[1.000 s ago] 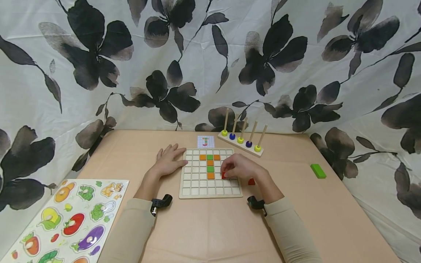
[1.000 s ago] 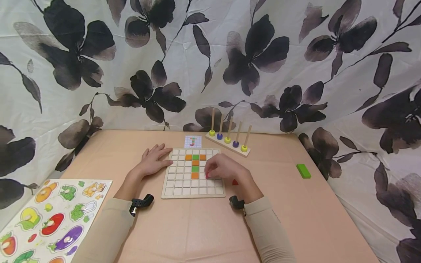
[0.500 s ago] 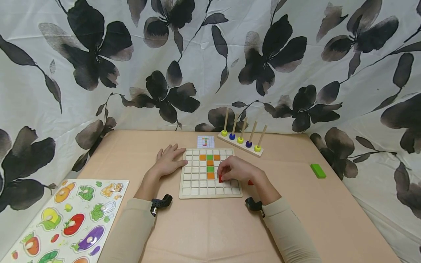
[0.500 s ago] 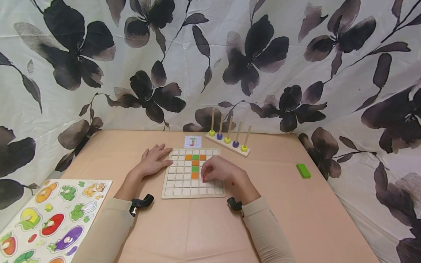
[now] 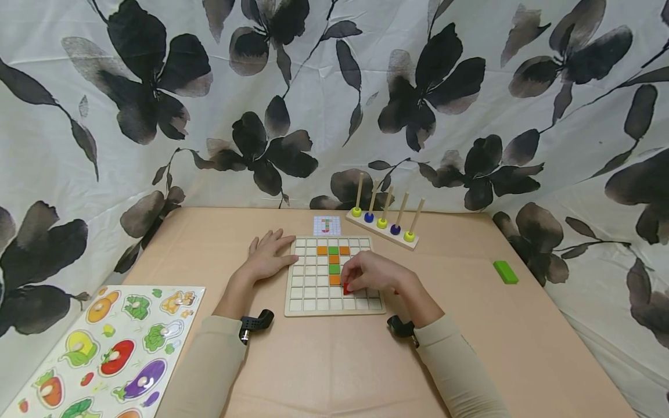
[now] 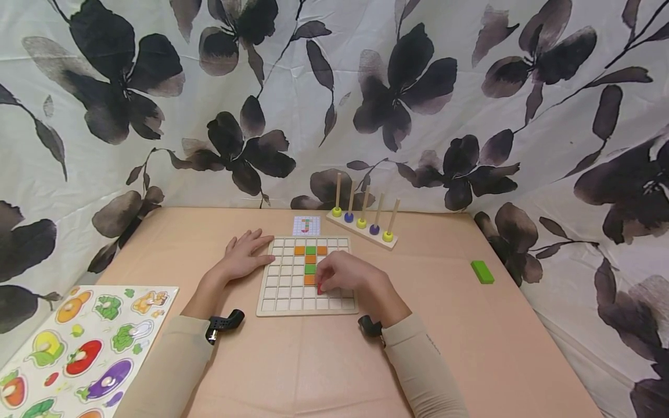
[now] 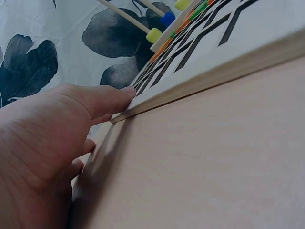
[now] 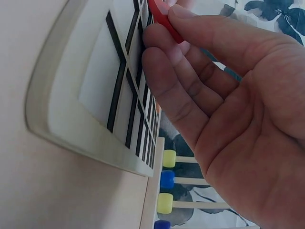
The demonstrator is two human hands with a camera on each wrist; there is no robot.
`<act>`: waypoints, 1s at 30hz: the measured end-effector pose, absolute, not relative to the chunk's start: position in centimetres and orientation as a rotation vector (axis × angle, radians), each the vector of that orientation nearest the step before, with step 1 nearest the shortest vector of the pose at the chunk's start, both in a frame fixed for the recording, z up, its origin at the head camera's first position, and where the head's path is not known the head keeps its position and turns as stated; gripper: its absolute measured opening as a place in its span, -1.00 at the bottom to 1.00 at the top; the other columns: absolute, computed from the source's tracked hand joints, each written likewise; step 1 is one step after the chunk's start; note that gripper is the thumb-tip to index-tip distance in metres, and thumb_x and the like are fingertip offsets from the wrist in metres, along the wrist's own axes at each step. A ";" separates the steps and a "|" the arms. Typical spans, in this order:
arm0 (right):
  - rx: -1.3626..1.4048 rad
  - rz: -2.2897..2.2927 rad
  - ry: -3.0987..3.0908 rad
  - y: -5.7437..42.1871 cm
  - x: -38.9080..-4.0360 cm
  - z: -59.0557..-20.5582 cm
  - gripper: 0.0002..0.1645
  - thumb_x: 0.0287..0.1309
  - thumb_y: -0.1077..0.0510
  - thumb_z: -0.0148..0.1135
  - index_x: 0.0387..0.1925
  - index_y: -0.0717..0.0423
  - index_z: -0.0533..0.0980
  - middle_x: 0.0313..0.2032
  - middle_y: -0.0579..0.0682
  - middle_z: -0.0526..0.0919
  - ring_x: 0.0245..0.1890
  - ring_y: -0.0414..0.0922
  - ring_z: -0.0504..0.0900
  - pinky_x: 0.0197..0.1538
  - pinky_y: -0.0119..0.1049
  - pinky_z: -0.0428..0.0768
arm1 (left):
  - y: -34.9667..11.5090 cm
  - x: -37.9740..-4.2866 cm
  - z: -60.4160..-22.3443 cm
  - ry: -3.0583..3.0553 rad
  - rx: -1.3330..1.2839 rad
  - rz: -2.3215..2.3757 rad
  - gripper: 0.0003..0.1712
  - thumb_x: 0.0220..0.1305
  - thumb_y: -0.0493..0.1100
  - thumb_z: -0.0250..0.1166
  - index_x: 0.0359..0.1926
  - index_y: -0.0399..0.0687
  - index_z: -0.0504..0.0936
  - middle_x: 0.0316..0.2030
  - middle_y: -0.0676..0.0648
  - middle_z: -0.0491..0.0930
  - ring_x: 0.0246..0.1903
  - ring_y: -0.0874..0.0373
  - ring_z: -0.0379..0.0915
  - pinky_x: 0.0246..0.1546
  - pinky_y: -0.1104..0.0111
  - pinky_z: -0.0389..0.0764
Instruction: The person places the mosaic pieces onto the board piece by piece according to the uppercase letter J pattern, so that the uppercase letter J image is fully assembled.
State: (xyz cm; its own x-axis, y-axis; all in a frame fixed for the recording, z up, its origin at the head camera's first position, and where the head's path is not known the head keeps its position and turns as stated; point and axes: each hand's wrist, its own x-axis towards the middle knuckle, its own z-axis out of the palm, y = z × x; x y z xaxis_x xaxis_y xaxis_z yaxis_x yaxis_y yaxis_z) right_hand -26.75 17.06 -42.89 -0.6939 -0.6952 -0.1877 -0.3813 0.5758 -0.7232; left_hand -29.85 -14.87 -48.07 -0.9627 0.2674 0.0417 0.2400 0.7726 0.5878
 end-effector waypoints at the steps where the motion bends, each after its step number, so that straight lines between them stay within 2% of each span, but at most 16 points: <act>1: -0.869 -0.928 2.347 17.0 -26.7 -42.9 -0.85 0.24 0.31 0.44 -0.18 0.05 0.74 -0.32 -0.13 0.73 -0.30 -0.14 0.60 -0.13 -0.32 0.65 | -14.9 -29.8 -48.1 2.918 0.421 0.955 -0.23 0.40 0.16 0.29 0.53 0.01 0.39 0.63 -0.34 0.01 0.63 -0.36 -0.28 0.55 -0.29 -0.44; 12: -0.921 -0.951 2.340 16.2 -26.5 -43.1 -0.84 0.23 0.31 0.45 -0.16 0.10 0.74 -0.33 -0.13 0.75 -0.33 -0.18 0.62 -0.17 -0.38 0.65 | -14.9 -29.5 -47.8 2.920 0.441 0.964 -0.23 0.40 0.15 0.28 0.53 -0.01 0.39 0.62 -0.35 0.02 0.63 -0.37 -0.27 0.55 -0.29 -0.43; 24: -0.946 -0.926 2.374 15.4 -26.6 -43.8 -0.87 0.20 0.26 0.49 -0.26 -0.03 0.72 -0.38 -0.18 0.73 -0.36 -0.21 0.62 -0.20 -0.36 0.66 | -14.9 -29.7 -47.9 2.913 0.432 0.977 -0.23 0.40 0.15 0.28 0.53 0.01 0.39 0.62 -0.33 0.03 0.63 -0.36 -0.27 0.55 -0.27 -0.45; 30: -0.927 -0.921 2.380 15.2 -26.4 -43.5 -0.83 0.15 0.26 0.53 -0.21 0.02 0.73 -0.37 -0.16 0.72 -0.35 -0.21 0.63 -0.22 -0.38 0.66 | -15.0 -29.8 -48.0 2.922 0.442 0.963 -0.23 0.40 0.16 0.28 0.52 0.01 0.40 0.62 -0.35 0.03 0.63 -0.37 -0.25 0.55 -0.30 -0.42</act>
